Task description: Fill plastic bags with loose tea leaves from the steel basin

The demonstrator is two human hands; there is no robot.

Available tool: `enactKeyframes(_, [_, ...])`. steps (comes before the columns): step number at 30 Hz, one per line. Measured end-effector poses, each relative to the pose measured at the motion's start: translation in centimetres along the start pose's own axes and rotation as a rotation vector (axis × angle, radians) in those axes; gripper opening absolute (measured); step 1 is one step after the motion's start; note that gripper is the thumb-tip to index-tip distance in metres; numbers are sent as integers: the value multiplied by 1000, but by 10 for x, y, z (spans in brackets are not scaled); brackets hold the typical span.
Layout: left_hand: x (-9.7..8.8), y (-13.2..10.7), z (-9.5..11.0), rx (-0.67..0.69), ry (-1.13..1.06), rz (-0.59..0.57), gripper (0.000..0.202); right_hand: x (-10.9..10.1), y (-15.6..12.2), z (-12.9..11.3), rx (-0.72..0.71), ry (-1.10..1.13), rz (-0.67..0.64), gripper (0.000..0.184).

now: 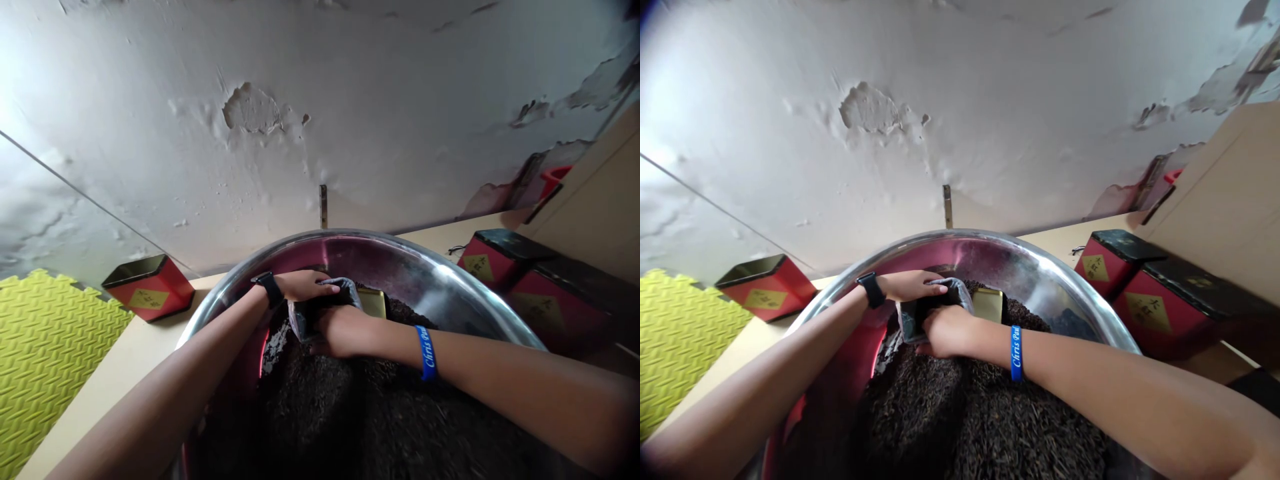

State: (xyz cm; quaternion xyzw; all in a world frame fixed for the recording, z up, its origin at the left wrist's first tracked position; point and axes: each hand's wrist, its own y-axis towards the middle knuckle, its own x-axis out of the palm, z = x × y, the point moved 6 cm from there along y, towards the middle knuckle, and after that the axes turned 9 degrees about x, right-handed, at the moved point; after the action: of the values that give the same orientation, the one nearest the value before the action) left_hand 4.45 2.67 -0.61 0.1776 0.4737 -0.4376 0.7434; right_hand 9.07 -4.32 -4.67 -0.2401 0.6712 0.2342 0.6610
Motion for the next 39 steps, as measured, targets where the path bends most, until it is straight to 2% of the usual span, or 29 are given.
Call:
enactKeyframes(31, [0, -1, 2, -7, -21, 2, 59, 0, 1, 1, -5, 15, -50, 39])
enactKeyframes(39, [-1, -2, 4, -13, -5, 3, 59, -1, 1, 1, -12, 24, -29, 39])
